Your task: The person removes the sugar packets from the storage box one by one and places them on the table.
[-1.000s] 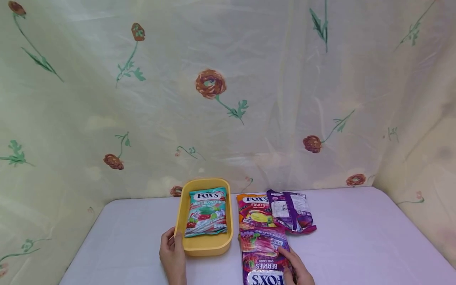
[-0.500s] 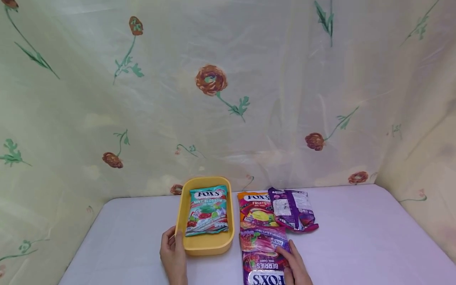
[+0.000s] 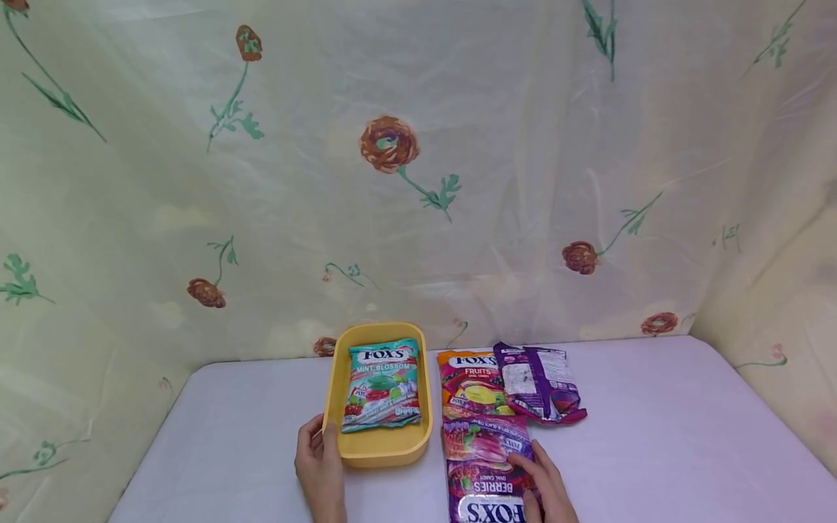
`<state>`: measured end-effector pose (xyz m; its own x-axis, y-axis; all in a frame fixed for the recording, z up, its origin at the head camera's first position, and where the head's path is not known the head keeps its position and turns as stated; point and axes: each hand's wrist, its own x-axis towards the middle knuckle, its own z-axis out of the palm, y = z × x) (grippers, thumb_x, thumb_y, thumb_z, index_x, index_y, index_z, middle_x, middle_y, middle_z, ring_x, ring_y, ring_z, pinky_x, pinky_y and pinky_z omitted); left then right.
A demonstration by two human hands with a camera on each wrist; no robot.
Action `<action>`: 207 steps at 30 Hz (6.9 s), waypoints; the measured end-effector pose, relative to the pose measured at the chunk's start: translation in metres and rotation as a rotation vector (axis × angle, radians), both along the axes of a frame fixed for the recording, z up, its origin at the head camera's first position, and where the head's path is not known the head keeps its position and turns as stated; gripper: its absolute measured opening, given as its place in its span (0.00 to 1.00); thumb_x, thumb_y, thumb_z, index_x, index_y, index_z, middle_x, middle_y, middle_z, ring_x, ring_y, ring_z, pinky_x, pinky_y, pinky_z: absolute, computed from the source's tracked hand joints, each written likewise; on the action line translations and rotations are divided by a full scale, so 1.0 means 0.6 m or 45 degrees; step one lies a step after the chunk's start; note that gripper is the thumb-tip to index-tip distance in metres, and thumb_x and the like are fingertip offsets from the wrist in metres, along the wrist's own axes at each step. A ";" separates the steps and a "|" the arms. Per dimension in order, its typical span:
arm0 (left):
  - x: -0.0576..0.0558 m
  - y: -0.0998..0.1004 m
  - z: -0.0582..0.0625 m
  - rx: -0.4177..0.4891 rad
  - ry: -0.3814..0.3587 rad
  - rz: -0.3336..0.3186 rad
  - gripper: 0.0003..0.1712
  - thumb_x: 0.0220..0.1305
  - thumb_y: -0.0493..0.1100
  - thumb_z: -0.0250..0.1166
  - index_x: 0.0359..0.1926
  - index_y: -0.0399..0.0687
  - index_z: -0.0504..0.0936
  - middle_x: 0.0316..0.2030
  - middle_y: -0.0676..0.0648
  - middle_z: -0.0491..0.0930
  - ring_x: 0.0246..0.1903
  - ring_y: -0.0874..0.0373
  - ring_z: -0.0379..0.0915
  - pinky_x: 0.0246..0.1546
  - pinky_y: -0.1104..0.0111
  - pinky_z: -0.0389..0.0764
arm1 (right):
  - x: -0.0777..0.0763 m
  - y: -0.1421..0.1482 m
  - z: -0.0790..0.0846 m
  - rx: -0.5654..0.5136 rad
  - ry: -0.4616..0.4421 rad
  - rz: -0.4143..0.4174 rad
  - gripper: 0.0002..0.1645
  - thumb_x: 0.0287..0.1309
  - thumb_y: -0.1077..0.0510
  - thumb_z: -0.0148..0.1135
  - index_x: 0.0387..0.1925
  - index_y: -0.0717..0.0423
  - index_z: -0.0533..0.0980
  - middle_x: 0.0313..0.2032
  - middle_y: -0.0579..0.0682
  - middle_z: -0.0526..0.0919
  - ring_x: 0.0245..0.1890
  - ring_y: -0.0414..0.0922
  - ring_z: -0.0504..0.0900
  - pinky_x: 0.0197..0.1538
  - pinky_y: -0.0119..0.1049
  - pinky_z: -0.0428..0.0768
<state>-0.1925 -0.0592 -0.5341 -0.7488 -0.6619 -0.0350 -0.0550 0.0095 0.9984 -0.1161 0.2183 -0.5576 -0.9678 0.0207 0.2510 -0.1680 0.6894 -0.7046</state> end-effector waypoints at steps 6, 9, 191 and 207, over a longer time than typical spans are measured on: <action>0.000 -0.001 -0.001 -0.018 -0.019 0.009 0.15 0.63 0.41 0.58 0.49 0.41 0.77 0.45 0.38 0.79 0.43 0.49 0.76 0.35 0.77 0.76 | 0.002 -0.002 0.004 -0.010 0.005 -0.086 0.24 0.56 0.71 0.51 0.56 0.58 0.70 0.64 0.67 0.61 0.59 0.13 0.47 0.55 0.11 0.58; 0.001 0.000 -0.001 -0.023 -0.018 0.008 0.15 0.63 0.41 0.59 0.49 0.41 0.77 0.45 0.37 0.79 0.43 0.49 0.76 0.36 0.73 0.77 | 0.003 -0.004 0.010 -0.062 0.044 -0.167 0.24 0.56 0.71 0.52 0.56 0.58 0.70 0.63 0.61 0.66 0.55 0.13 0.54 0.46 0.14 0.67; -0.002 -0.001 -0.001 -0.030 0.022 0.002 0.13 0.61 0.38 0.60 0.47 0.40 0.78 0.42 0.38 0.81 0.41 0.51 0.76 0.33 0.80 0.72 | -0.202 -0.259 0.128 -0.298 -0.280 0.196 0.28 0.58 0.63 0.54 0.61 0.56 0.65 0.66 0.64 0.59 0.66 0.60 0.62 0.66 0.59 0.59; -0.002 0.005 0.000 -0.002 0.045 0.020 0.12 0.58 0.36 0.61 0.45 0.41 0.79 0.41 0.38 0.81 0.40 0.53 0.76 0.34 0.78 0.74 | -0.225 -0.269 0.126 -0.321 -0.457 0.043 0.29 0.60 0.61 0.54 0.63 0.52 0.63 0.67 0.63 0.55 0.64 0.62 0.63 0.64 0.61 0.61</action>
